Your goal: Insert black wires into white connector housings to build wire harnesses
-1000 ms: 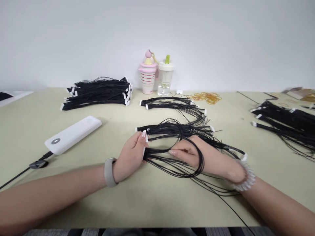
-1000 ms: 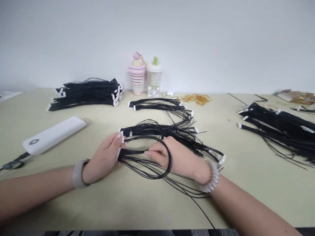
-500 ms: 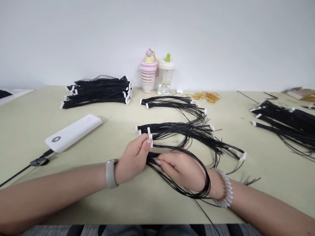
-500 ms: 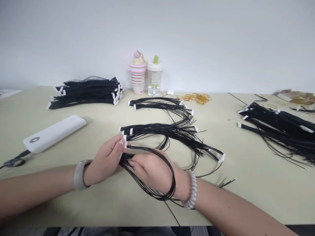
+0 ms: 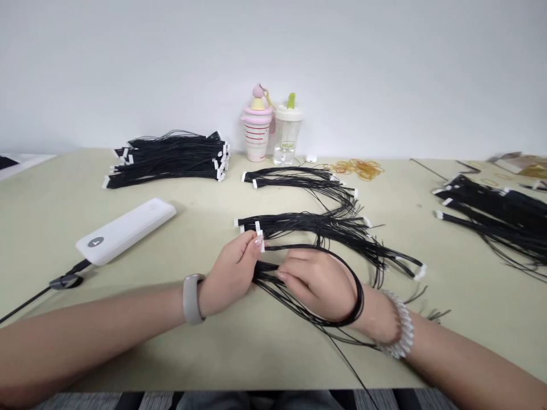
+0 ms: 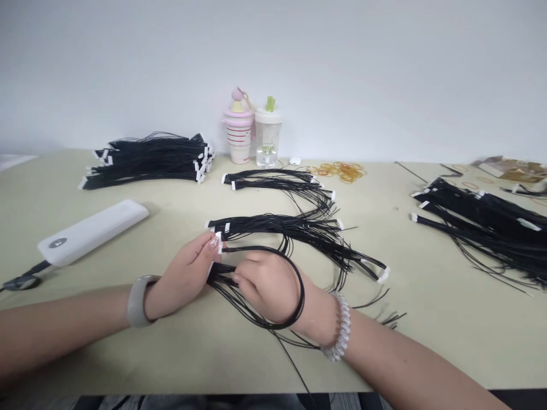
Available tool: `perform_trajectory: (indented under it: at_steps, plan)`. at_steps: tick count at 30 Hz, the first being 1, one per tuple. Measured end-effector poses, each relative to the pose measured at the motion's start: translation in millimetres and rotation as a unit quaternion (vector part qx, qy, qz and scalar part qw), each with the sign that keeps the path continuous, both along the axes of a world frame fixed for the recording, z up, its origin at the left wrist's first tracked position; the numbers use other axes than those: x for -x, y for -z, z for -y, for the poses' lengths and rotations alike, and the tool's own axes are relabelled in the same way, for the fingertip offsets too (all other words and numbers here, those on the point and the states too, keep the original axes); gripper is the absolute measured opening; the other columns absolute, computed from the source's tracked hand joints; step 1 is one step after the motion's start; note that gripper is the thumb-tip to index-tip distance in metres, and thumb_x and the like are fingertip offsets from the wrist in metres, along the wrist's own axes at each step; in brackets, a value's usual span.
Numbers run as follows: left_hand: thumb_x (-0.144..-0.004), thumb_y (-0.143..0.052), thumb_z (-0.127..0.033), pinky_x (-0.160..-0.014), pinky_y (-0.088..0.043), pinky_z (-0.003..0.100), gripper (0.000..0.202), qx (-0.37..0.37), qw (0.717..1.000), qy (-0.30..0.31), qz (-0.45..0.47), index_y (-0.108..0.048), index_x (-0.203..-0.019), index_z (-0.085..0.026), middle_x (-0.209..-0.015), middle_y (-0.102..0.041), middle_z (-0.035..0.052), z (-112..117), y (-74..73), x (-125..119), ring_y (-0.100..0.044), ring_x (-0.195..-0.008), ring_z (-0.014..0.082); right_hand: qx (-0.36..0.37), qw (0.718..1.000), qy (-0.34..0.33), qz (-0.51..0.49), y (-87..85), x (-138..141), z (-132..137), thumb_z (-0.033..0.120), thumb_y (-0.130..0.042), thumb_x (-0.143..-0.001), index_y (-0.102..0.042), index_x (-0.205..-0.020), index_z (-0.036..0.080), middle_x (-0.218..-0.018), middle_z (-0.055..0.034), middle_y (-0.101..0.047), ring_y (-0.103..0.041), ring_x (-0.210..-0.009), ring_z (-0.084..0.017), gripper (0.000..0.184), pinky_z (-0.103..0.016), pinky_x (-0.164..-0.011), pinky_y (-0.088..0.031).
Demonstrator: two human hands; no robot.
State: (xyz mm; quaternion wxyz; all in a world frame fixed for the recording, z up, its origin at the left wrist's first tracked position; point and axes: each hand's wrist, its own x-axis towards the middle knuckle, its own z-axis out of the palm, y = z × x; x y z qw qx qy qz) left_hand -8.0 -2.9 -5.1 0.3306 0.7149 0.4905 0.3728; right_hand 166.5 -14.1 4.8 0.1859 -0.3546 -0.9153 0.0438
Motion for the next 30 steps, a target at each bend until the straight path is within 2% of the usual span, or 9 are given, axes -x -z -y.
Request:
perform_trajectory:
  at_steps: [3, 8, 11, 16, 18, 21, 25, 28, 30]
  plan:
    - [-0.090, -0.027, -0.033, -0.055, -0.032, 0.021, 0.031, -0.002, 1.000, 0.006, -0.001, -0.037, -0.065, -0.017, -0.062, -0.040, -0.0028, -0.3, 0.0, -0.3, -0.036, -0.058, 0.0085, 0.004, 1.000, -0.012, 0.000, -0.9, 2.1, 3.0, 0.022, -0.039, -0.088, -0.057, -0.069, 0.017, -0.066, 0.0003, -0.055, -0.046, -0.060, -0.009, 0.027, -0.023, -0.058, -0.035]
    - [-0.090, -0.027, -0.033, -0.056, -0.032, 0.021, 0.031, -0.003, 1.000, 0.011, -0.013, -0.040, -0.067, -0.017, -0.063, -0.041, -0.0025, 0.1, -0.8, -0.2, -0.037, -0.058, 0.0090, -0.079, 0.996, -0.021, 0.038, 5.6, 6.6, 8.3, 0.018, -0.039, -0.086, -0.054, -0.067, 0.017, -0.064, -0.0010, -0.052, -0.044, -0.059, -0.012, 0.024, -0.026, -0.054, -0.032]
    - [-0.090, -0.027, -0.035, -0.056, -0.032, 0.021, 0.032, 0.004, 1.000, 0.013, -0.009, -0.039, -0.066, -0.017, -0.062, -0.040, -0.0025, 0.5, -0.6, 0.2, -0.036, -0.058, 0.0091, -0.080, 0.995, 0.001, 0.052, 6.3, 5.2, 6.4, 0.018, -0.041, -0.084, -0.053, -0.064, 0.017, -0.063, -0.0013, -0.052, -0.042, -0.057, -0.011, 0.023, -0.026, -0.054, -0.032]
    - [-0.090, -0.026, -0.040, -0.056, -0.033, 0.022, 0.036, 0.021, 1.000, -0.018, -0.004, -0.037, -0.064, -0.017, -0.065, -0.043, -0.0010, 0.2, 0.4, 0.3, -0.039, -0.060, 0.0102, -0.040, 0.992, 0.095, 0.066, -13.5, -20.4, -10.3, 0.016, -0.045, -0.078, -0.053, -0.058, 0.016, -0.060, -0.0021, -0.054, -0.045, -0.057, -0.011, 0.021, -0.026, -0.059, -0.036]
    - [-0.089, -0.027, -0.041, -0.055, -0.034, 0.022, 0.036, 0.031, 0.999, -0.020, 0.004, -0.037, -0.065, -0.017, -0.065, -0.043, -0.0006, 0.3, 0.6, 0.0, -0.040, -0.060, 0.0105, 0.034, 0.987, 0.150, 0.040, -26.8, -36.8, -19.2, 0.021, -0.048, -0.078, -0.057, -0.062, 0.016, -0.062, -0.0015, -0.058, -0.047, -0.056, -0.010, 0.019, -0.025, -0.058, -0.037]
    - [-0.089, -0.027, -0.041, -0.053, -0.036, 0.021, 0.035, 0.040, 0.999, -0.017, 0.010, -0.039, -0.066, -0.018, -0.064, -0.043, -0.0009, 0.7, 0.9, -0.4, -0.040, -0.059, 0.0100, 0.062, 0.949, 0.296, -0.092, -43.5, -58.2, -30.6, 0.025, -0.052, -0.075, -0.062, -0.064, 0.017, -0.054, 0.0014, -0.055, -0.045, -0.047, -0.008, 0.016, -0.022, -0.050, -0.034]
    - [-0.088, -0.026, -0.045, -0.044, -0.038, 0.019, 0.036, 0.076, 0.996, -0.023, 0.029, -0.039, -0.068, -0.018, -0.067, -0.043, -0.0009, 1.1, 0.3, -0.7, -0.042, -0.054, 0.0086, 0.007, 0.893, 0.393, -0.221, -51.7, -73.3, -39.1, 0.031, -0.057, -0.073, -0.062, -0.062, 0.016, -0.046, 0.0028, -0.048, -0.036, -0.042, -0.006, 0.019, -0.021, -0.044, -0.030]
    - [-0.086, -0.028, -0.050, -0.036, -0.039, 0.018, 0.038, 0.112, 0.992, -0.035, 0.048, -0.040, -0.070, -0.018, -0.068, -0.043, -0.0006, 1.2, -0.9, -0.9, -0.042, -0.051, 0.0083, -0.060, 0.883, 0.401, -0.235, -48.8, -77.1, -42.0, 0.029, -0.059, -0.071, -0.066, -0.067, 0.017, -0.044, 0.0037, -0.046, -0.037, -0.042, -0.006, 0.014, -0.021, -0.046, -0.032]
    - [-0.084, -0.029, -0.053, -0.034, -0.040, 0.018, 0.039, 0.135, 0.988, -0.045, 0.067, -0.041, -0.072, -0.019, -0.068, -0.043, -0.0008, 1.1, -1.2, -1.0, -0.041, -0.048, 0.0081, -0.142, 0.889, 0.389, -0.196, -45.9, -79.5, -43.0, 0.027, -0.057, -0.073, -0.068, -0.072, 0.017, -0.044, 0.0032, -0.047, -0.039, -0.044, -0.006, 0.015, -0.021, -0.050, -0.034]
